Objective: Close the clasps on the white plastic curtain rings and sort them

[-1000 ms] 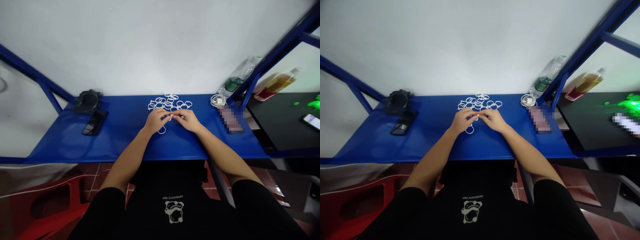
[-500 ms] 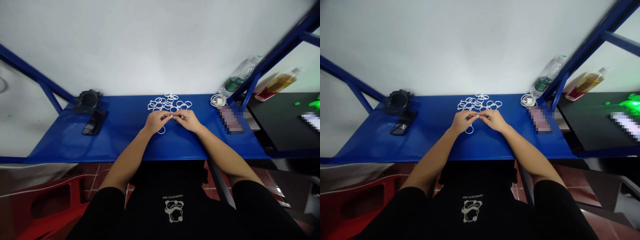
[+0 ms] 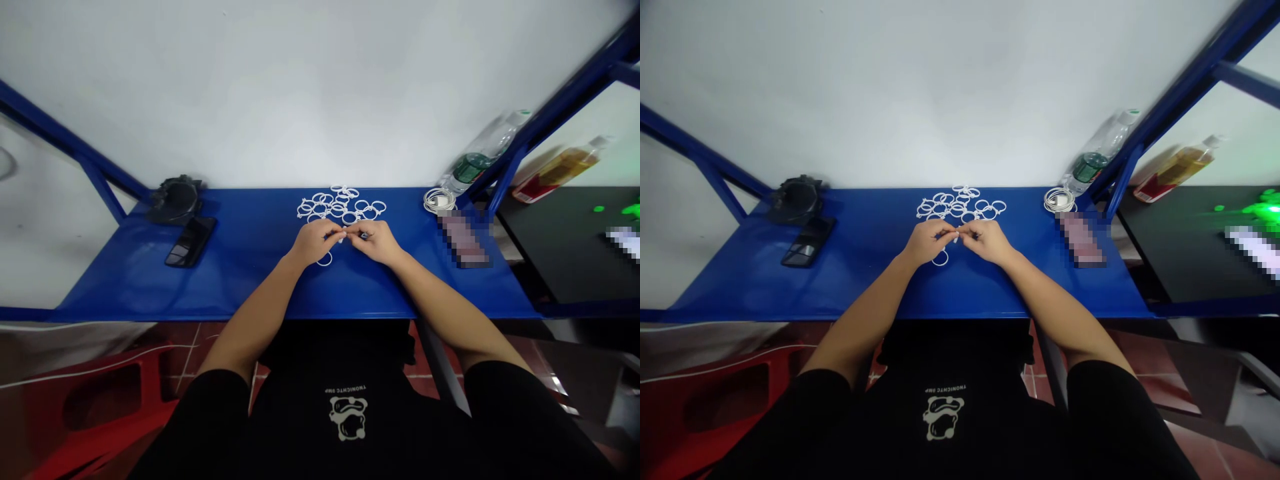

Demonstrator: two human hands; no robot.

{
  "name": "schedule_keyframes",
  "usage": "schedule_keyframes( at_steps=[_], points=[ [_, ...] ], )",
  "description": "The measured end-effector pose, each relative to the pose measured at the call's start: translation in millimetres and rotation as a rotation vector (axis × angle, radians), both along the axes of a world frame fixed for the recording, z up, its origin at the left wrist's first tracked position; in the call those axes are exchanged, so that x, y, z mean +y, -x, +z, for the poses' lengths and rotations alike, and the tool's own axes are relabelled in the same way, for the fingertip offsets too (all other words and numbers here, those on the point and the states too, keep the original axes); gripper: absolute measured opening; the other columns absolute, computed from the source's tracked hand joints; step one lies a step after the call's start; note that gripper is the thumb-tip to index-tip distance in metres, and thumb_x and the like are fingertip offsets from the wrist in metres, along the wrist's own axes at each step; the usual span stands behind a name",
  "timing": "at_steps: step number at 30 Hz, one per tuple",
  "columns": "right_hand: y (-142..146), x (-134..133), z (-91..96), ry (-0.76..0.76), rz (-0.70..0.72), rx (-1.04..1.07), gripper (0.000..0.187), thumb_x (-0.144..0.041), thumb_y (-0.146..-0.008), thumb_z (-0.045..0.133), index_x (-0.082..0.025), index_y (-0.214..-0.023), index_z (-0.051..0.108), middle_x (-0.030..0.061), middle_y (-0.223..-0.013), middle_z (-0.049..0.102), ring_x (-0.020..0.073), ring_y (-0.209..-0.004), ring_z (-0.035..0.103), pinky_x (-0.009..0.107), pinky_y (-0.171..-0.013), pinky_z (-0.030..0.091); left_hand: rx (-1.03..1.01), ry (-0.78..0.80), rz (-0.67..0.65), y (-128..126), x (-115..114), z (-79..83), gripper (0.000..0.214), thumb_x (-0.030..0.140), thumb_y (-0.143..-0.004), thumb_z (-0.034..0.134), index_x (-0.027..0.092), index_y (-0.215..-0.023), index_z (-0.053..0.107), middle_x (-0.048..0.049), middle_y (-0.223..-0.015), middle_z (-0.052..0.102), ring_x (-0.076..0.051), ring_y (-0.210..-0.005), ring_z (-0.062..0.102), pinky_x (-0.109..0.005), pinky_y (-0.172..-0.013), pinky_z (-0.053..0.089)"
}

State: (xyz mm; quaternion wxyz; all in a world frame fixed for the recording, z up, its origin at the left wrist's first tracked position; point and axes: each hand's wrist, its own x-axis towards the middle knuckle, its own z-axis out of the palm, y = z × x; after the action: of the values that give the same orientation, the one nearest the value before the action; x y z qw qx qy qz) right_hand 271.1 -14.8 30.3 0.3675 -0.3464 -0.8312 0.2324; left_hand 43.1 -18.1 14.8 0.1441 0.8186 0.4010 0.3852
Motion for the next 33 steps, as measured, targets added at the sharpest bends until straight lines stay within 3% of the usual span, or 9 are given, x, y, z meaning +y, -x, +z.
schedule_keyframes(
  at_steps=[6,12,16,19,24,28,33],
  points=[
    [1,1,-0.2,0.042,-0.002,0.022,0.02,-0.029,-0.094,0.063,-0.024,-0.096,0.082,0.0005,-0.081,0.079,0.0152,-0.072,0.07,0.028,-0.07,0.053,0.003,0.0,-0.015,-1,-1,-0.1,0.025,0.04,-0.104,0.068,0.023,-0.086,0.073,-0.0015,-0.08,0.074,-0.017,-0.076,0.068,-0.033,-0.076,0.055],
    [-2,3,0.2,0.125,0.024,0.113,0.026,-0.035,-0.099,0.064,-0.025,-0.114,0.083,0.0019,-0.093,0.083,0.0164,-0.076,0.074,0.03,-0.074,0.058,-0.026,-0.088,0.023,-1,0,5.3,0.007,0.029,-0.099,0.072,0.023,-0.101,0.074,-0.0066,-0.111,0.078,-0.022,-0.106,0.072,-0.043,-0.1,0.056],
    [-12,10,2.1,0.082,-0.006,0.041,0.033,-0.033,-0.099,0.064,-0.025,-0.127,0.078,0.004,-0.102,0.084,0.0192,-0.083,0.077,0.033,-0.08,0.06,-0.022,-0.079,0.027,2,0,6.6,0.003,0.023,-0.096,0.071,0.022,-0.092,0.071,-0.0075,-0.116,0.078,-0.024,-0.11,0.072,-0.047,-0.104,0.055],
    [-25,18,5.6,-0.032,-0.085,-0.18,0.027,-0.028,-0.1,0.063,-0.024,-0.121,0.081,0.0058,-0.106,0.084,0.0214,-0.088,0.077,0.035,-0.083,0.058,0.003,0.01,0.006,6,0,7.6,0.005,0.021,-0.093,0.069,0.022,-0.088,0.068,-0.0071,-0.11,0.079,-0.023,-0.103,0.073,-0.043,-0.097,0.057],
    [-38,27,6.5,-0.058,-0.083,-0.419,0.028,-0.022,-0.098,0.066,-0.023,-0.121,0.081,0.0083,-0.112,0.082,0.0255,-0.1,0.075,0.036,-0.085,0.055,0.158,0.279,0.018,9,-1,11.7,0.016,0.027,-0.093,0.068,0.022,-0.078,0.065,-0.0015,-0.077,0.071,-0.017,-0.068,0.063,-0.032,-0.064,0.045],
    [-32,23,4.4,-0.046,-0.036,-0.51,0.033,-0.023,-0.099,0.065,-0.022,-0.129,0.078,0.0106,-0.121,0.077,0.0257,-0.108,0.072,0.034,-0.087,0.054,0.252,0.406,0.045,8,-3,16.8,0.022,0.028,-0.093,0.069,0.021,-0.074,0.062,0.0003,-0.071,0.068,-0.015,-0.064,0.058,-0.032,-0.062,0.039],
    [-24,19,2.3,-0.033,-0.075,-0.669,0.038,-0.022,-0.101,0.057,-0.024,-0.133,0.077,0.0109,-0.125,0.073,0.0239,-0.101,0.071,0.031,-0.077,0.048,0.275,0.442,0.065,6,-3,17.1,0.02,0.031,-0.094,0.073,0.021,-0.079,0.065,0.0,-0.075,0.07,-0.016,-0.067,0.06,-0.033,-0.065,0.04]
  ],
)
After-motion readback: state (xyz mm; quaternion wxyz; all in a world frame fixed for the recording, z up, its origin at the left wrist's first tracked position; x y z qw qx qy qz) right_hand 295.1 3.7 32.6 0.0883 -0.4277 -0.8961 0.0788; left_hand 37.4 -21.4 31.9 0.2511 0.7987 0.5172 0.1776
